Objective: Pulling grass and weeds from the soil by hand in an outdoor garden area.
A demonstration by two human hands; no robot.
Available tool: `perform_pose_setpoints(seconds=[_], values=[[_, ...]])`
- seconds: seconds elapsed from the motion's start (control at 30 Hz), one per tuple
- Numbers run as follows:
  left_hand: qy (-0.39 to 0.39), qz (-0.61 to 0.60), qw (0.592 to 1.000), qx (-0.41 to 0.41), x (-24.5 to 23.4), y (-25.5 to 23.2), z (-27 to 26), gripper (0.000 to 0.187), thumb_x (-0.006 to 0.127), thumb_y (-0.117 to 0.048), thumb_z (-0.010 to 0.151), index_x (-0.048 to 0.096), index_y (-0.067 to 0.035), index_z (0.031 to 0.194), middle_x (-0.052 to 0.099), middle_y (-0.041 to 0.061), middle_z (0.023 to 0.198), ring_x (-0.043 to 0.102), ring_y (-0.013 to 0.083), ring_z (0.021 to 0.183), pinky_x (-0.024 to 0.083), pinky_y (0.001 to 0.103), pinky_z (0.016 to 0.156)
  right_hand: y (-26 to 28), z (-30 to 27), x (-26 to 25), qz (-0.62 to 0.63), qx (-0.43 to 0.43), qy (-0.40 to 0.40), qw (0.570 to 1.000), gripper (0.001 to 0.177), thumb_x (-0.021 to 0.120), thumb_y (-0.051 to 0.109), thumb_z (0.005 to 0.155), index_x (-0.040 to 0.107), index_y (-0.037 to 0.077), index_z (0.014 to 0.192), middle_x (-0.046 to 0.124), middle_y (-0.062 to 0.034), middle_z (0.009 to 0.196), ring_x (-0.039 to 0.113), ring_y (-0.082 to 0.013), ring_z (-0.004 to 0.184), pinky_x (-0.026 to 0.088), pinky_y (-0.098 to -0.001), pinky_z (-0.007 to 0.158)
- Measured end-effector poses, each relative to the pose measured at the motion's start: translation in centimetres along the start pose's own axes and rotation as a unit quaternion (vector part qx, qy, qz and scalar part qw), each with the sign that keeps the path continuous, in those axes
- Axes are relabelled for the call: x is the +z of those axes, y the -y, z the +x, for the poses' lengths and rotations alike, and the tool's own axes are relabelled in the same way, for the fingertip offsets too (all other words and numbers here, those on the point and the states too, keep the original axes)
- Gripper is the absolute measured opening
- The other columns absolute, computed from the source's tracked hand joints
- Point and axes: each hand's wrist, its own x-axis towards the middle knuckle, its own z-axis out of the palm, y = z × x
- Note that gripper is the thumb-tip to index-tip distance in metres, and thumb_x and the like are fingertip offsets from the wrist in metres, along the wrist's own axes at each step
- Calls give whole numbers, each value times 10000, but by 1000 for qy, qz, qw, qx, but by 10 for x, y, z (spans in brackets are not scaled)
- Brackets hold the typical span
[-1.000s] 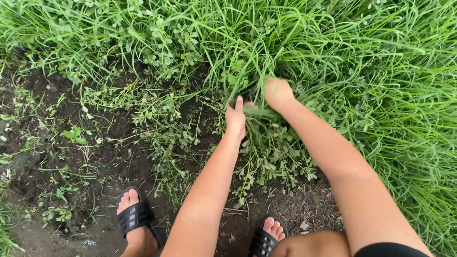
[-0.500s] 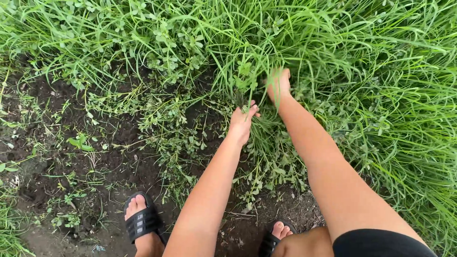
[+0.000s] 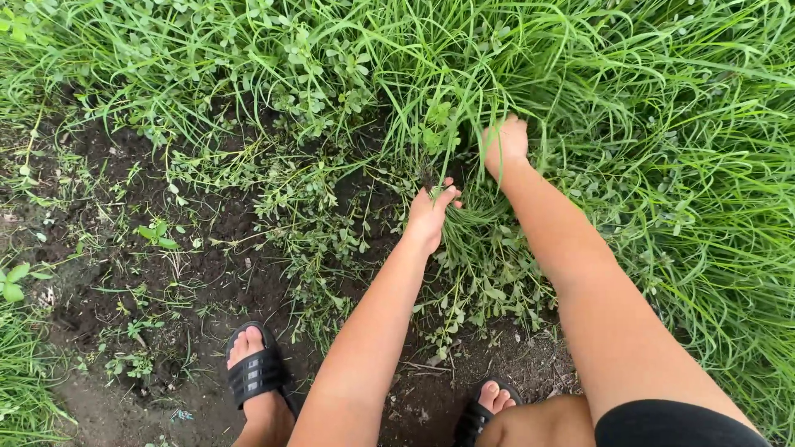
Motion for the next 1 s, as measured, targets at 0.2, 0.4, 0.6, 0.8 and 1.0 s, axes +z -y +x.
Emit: perform_pose_setpoints(seconds=[0.2, 0.4, 0.6, 0.8, 1.0], values=[[-22, 36, 998, -49, 0, -10, 0, 277, 653, -156, 976, 605, -71, 1236, 721, 66, 1024, 641, 188, 894, 449, 388, 994, -9, -29, -39, 77, -13, 55, 995, 157, 652, 219, 890, 765, 127, 831, 743, -100, 868, 714, -268, 830, 539, -357, 711], [-27, -44, 998, -18, -2, 23, 34, 339, 649, -186, 985, 591, -23, 1276, 703, 131, 1198, 676, 228, 1049, 481, 483, 1012, -4, -95, -122, 406, 9, -4, 914, 266, 607, 225, 988, 728, 17, 874, 679, -211, 782, 680, -417, 759, 555, -499, 689], [-44, -160, 986, -24, 18, 7, 13, 564, 672, -324, 973, 481, -30, 1415, 580, 169, 1384, 578, 251, 1219, 515, 386, 947, 11, -86, -80, 494, -311, -75, 809, 235, 532, 54, 839, 720, 4, 970, 716, -210, 929, 694, -432, 837, 568, -481, 739], [-117, -134, 984, -1, 2, -5, 4, 349, 630, -274, 1008, 500, -29, 1220, 731, 188, 1064, 659, 291, 842, 553, 430, 721, -20, -55, -82, 267, -95, -53, 958, 225, 588, 116, 895, 729, 25, 1044, 684, -193, 1058, 709, -372, 912, 589, -471, 719], [-109, -82, 990, -39, 1, -8, 1, 309, 627, -295, 1024, 534, -64, 1207, 727, 123, 969, 658, 219, 759, 551, 406, 700, 16, -17, -60, 106, -214, -10, 971, 167, 619, 151, 908, 765, 104, 976, 690, -132, 1142, 729, -311, 953, 584, -448, 802]])
